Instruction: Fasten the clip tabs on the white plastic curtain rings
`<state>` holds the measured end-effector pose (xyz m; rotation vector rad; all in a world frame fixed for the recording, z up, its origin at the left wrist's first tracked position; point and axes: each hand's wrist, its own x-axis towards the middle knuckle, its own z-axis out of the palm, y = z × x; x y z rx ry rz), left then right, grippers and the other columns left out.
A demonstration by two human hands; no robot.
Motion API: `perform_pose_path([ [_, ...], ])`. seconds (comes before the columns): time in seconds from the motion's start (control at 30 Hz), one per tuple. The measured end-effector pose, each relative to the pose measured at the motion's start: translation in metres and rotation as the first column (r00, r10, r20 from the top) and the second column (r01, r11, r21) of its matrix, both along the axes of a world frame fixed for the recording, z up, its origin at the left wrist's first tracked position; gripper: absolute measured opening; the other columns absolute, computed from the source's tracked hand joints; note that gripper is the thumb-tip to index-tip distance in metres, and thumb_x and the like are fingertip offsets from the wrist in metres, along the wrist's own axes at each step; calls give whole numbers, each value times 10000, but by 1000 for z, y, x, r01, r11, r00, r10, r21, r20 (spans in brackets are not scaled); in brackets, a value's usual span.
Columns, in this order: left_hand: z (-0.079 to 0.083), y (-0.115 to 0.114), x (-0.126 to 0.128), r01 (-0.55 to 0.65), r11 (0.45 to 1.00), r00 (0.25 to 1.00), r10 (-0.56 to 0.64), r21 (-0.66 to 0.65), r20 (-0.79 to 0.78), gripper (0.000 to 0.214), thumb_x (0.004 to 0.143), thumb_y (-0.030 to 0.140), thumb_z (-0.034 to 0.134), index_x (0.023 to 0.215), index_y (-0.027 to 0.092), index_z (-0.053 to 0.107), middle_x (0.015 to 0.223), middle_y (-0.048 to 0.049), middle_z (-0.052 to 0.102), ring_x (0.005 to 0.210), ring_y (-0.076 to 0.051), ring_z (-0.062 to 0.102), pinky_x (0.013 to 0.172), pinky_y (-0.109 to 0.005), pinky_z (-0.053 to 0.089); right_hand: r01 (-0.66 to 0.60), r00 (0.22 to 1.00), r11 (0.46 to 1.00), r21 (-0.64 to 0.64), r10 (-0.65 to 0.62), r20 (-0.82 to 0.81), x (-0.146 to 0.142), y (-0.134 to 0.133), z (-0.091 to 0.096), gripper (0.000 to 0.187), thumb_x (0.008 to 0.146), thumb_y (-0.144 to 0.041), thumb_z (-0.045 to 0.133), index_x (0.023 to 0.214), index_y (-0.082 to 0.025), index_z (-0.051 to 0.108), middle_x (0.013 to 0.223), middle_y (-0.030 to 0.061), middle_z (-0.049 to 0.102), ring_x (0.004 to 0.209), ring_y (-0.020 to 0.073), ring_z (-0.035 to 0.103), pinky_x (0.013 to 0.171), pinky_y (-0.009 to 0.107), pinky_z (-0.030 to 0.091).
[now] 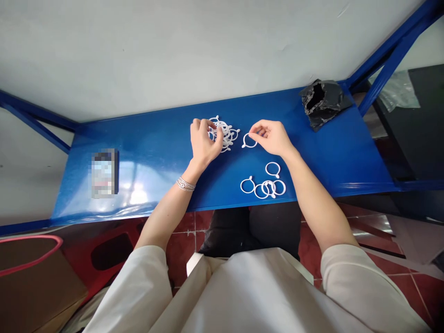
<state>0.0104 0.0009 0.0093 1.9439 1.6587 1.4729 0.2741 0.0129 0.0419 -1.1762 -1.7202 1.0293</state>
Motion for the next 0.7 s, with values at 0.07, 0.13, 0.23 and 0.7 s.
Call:
perform_pose_path([
  [0.07,11,-13,14,128,992,992,-128,-1,-3,428,1041,603,745,892,229,601,865,-50,630,812,-203,608,823,-401,550,29,994,1000,-6,-29,-104,-6,0,-3,331,845,-466,926,971,-182,810,881,63,762,710,168,619,672,320,533],
  [0.13,17,-25,28,205,979,979,-205,-3,-9,409,1040,591,754,901,227,627,777,-11,636,685,-149,559,708,-331,494,5,977,997,-75,-21,-211,-10,-1,-3,398,836,-492,942,1056,-184,817,864,42,737,665,150,598,620,307,523],
  [0.23,19,-37,41,194,981,981,-194,6,8,380,1005,570,810,963,226,653,821,-14,700,627,-118,546,630,-299,443,-95,935,979,-183,25,-353,-15,-4,0,486,805,-543,983,1080,-185,803,820,23,710,613,138,591,540,293,506],
  [0.7,20,-36,37,414,906,905,-400,-86,141,367,1104,569,678,1028,211,712,859,-44,744,580,-105,574,558,-281,446,-416,841,871,-263,258,-475,-18,-11,5,440,766,-402,1031,911,-167,689,762,8,732,544,141,682,496,266,564],
])
